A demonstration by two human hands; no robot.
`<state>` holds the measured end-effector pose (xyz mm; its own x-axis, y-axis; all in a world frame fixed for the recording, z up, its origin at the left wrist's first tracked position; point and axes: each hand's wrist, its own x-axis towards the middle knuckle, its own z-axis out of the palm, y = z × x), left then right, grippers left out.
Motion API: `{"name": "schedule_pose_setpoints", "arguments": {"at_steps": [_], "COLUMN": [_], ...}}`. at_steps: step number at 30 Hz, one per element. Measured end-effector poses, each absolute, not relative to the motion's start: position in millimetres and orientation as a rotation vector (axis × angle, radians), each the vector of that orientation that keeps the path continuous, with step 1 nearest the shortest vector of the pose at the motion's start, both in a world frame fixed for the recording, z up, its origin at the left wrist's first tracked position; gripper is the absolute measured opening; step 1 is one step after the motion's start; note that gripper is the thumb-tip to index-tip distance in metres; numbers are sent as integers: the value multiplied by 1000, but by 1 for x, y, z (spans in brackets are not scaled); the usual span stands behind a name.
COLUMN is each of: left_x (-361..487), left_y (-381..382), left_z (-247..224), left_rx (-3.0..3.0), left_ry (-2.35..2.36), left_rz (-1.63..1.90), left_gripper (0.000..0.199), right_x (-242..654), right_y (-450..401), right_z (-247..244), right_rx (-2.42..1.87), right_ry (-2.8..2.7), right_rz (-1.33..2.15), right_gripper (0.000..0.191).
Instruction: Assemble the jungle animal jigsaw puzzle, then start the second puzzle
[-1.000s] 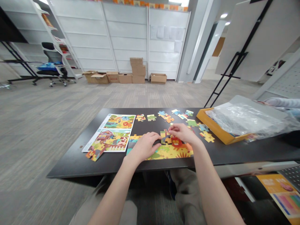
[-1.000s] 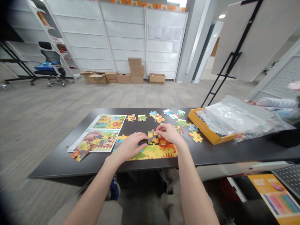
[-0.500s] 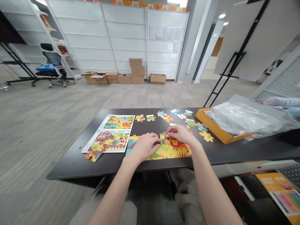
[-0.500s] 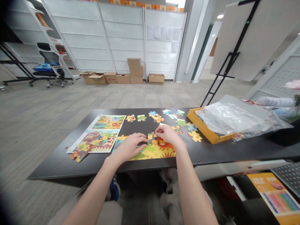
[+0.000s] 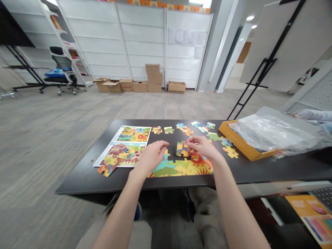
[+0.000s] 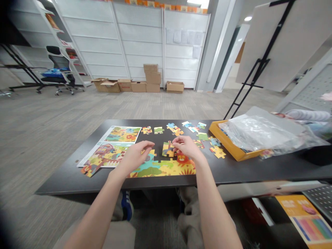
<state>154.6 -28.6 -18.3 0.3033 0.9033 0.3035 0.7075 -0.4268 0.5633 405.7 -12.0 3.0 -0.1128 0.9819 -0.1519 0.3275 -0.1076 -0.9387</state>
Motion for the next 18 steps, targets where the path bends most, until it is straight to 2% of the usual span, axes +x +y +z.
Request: {"name": "schedule_pose_setpoints", "arguments": {"at_steps": [5, 10, 15, 18], "left_x": [143, 149, 151, 153], "left_y": [-22, -26, -27, -25], "left_z": [-23, -24, -20, -18], "left_rx": [1980, 1888, 1824, 1842], "left_ry": [1398, 1288, 1257, 1244], "left_rz": [961, 903, 918, 952], "left_gripper": [25, 26, 25, 23], "right_x": [383, 366, 366, 374], "right_y": [-17, -14, -14, -17], "right_z": [11, 6, 1, -1], "right_rx": [-1460, -1394, -1372, -1367], "right_ry": [-1533, -1546, -1555, -1784], "right_rz": [1266, 1269, 1319, 1302], "right_gripper": [6, 7, 16, 30]}}
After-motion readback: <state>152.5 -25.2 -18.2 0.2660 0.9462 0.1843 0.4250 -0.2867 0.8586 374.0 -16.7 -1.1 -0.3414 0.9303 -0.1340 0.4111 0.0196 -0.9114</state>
